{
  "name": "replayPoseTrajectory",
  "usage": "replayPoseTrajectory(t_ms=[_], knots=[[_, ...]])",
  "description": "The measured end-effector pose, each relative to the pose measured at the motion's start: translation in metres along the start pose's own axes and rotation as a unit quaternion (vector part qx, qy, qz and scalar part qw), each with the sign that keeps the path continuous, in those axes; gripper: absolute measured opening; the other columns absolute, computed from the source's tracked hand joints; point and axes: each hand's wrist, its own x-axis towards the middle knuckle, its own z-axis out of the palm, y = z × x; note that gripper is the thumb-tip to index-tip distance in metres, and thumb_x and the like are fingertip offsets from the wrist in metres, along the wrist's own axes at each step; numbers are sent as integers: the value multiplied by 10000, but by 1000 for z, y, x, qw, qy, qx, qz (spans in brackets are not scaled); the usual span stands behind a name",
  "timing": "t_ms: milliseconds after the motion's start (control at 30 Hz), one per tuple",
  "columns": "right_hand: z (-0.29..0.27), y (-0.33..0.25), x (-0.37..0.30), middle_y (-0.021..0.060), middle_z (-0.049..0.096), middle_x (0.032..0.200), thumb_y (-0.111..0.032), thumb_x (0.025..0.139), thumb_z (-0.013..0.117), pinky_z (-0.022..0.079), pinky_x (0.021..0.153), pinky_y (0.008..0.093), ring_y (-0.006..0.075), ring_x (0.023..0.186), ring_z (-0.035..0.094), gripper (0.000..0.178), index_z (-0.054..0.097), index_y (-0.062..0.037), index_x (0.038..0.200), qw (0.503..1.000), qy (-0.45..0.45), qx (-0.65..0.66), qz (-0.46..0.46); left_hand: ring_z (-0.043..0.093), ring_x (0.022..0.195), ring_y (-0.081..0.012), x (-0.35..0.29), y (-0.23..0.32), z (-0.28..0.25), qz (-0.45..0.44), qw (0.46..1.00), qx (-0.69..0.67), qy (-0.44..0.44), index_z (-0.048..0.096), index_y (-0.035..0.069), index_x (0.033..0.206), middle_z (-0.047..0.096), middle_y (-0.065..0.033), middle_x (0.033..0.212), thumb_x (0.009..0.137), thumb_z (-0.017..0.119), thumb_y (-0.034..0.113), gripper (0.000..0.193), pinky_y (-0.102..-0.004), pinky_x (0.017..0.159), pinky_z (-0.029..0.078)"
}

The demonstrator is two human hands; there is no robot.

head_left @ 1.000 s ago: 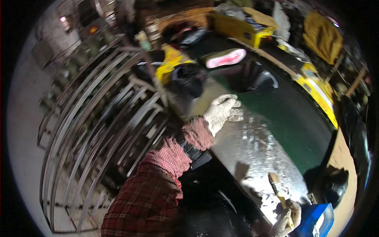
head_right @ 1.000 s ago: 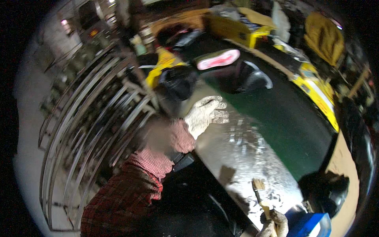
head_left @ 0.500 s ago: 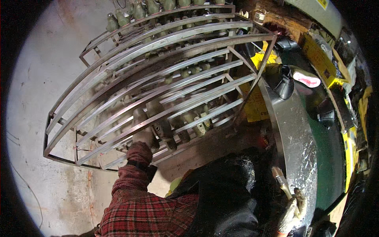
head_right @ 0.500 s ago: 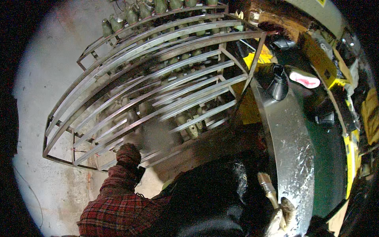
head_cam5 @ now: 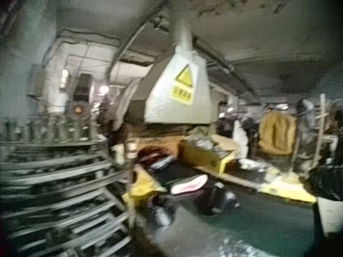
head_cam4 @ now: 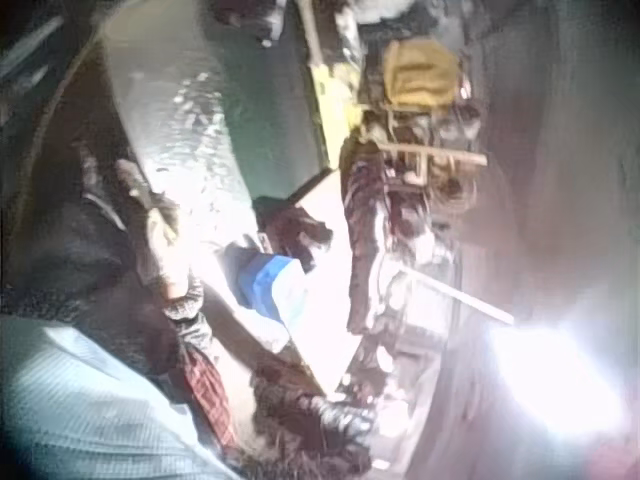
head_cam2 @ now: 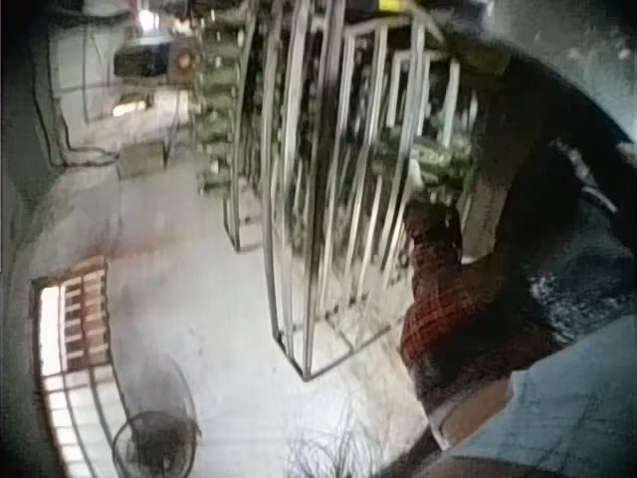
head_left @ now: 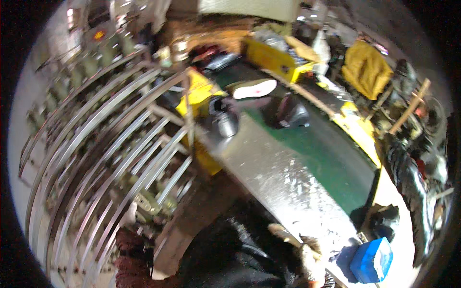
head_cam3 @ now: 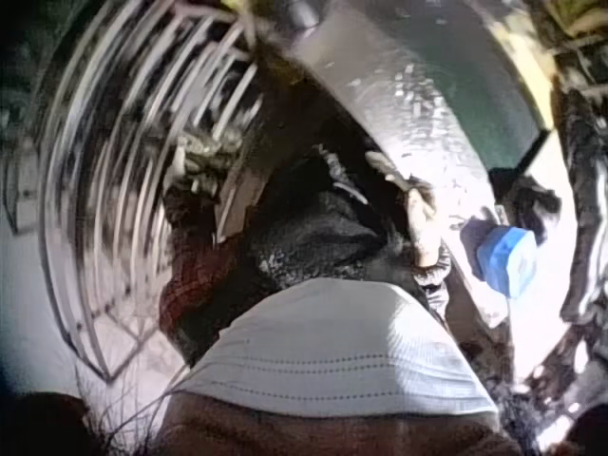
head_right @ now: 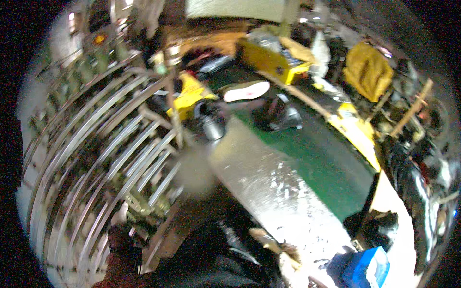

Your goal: Applying adhesive to shoe soles and components using a brush, then organizing shoe lasts on a rolling rack.

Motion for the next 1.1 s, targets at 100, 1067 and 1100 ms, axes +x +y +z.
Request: replayPoseTrajectory(t_ms=[100,1067,1100], knots=[[5,-22,5,110,655,986,-74,908,589,505,775,266,154,863,619,267,584,33,1153,999,-45,-14,-26,580,1019,-188,28,-18,36,-56,958,-225,-171,566,67,1222,591,-93,1141,958,523,359,396,-311,789,524],[-238,-28,-60,36,583,741,-158,943,550,415,580,241,87,658,512,207,648,23,962,766,539,-168,-306,441,1205,-393,-304,208,238,-129,675,-311,-656,298,73,1440,447,-189,1343,728,688,587,961,-614,1060,295],[-260,-18,-62,25,570,706,-174,944,555,403,564,238,83,631,500,211,652,13,936,782,526,-193,-274,442,1201,-400,-310,206,248,-149,665,-300,-667,302,67,1438,448,-191,1346,730,679,592,958,-624,1052,295]])
